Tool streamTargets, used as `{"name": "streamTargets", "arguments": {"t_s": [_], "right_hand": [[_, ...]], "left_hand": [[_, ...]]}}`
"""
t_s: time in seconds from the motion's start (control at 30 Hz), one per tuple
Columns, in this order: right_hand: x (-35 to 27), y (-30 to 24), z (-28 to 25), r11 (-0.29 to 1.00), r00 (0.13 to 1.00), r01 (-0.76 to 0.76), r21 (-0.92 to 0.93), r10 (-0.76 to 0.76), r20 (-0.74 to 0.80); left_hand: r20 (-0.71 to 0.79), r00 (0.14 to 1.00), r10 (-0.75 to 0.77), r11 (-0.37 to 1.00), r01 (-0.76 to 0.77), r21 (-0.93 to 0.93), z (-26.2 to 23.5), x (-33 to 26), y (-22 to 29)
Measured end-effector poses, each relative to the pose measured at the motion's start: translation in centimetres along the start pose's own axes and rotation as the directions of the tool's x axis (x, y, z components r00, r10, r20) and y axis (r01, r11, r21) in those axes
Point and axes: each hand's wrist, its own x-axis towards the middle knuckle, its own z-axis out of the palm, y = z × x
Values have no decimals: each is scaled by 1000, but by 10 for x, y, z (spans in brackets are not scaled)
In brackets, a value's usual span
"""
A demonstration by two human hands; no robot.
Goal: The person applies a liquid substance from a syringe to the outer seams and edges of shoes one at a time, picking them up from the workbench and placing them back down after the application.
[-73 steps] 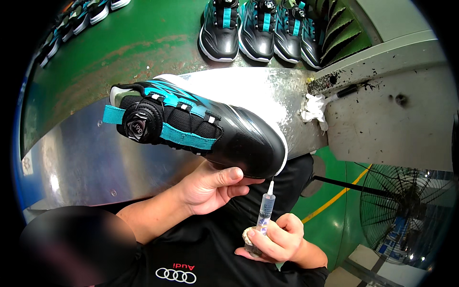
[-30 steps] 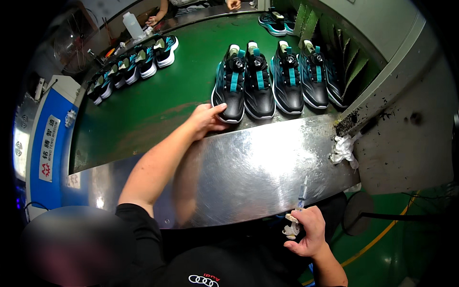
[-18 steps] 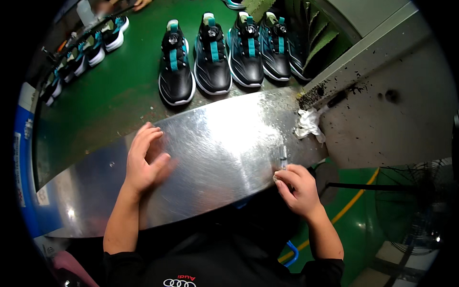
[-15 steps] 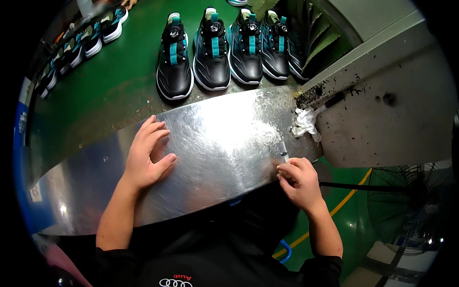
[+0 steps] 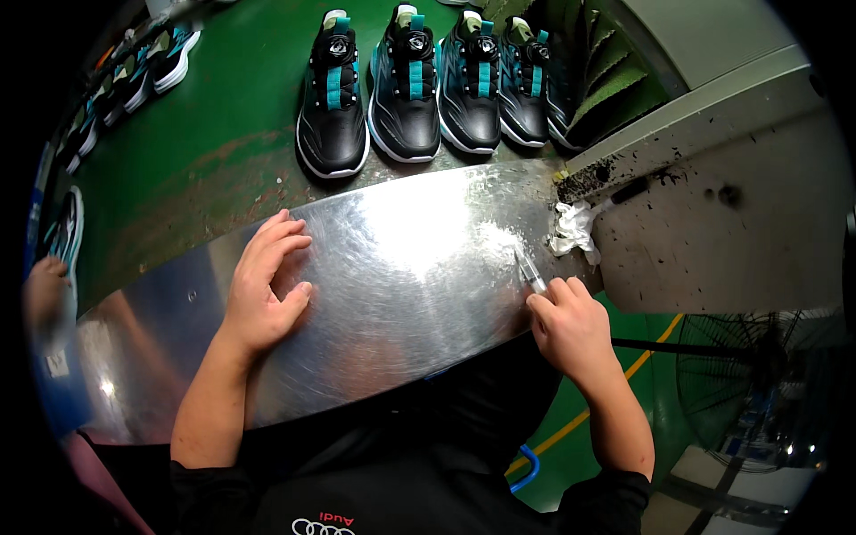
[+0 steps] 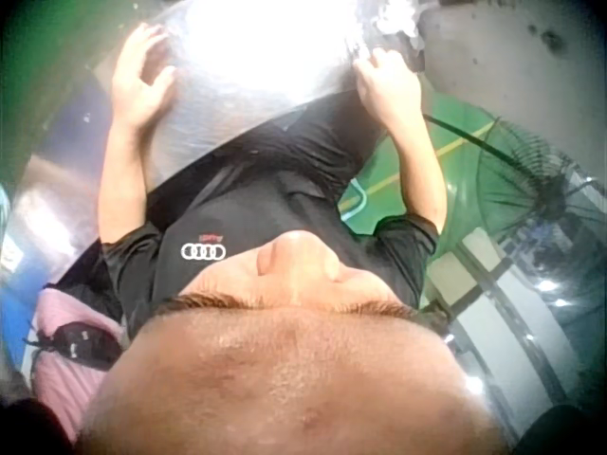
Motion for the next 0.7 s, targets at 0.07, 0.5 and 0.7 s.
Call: {"name": "streamTargets", "arguments": {"t_s": [0.07,0.5,0.7], "right_hand": [[-3,-5,-7,1000,999,-2,10,1,35],[1,8,0,620,942,-336,709,227,248],[-9,6,0,223,875,-474,852,233,425]], "left_hand": [[9,1000,1,1000,-1,13,-1,-1,-1],[16,1000,-3,1000,3,5,6,4,1],[-60,998,-3,999,0,-51,-4,-3,-22]]}}
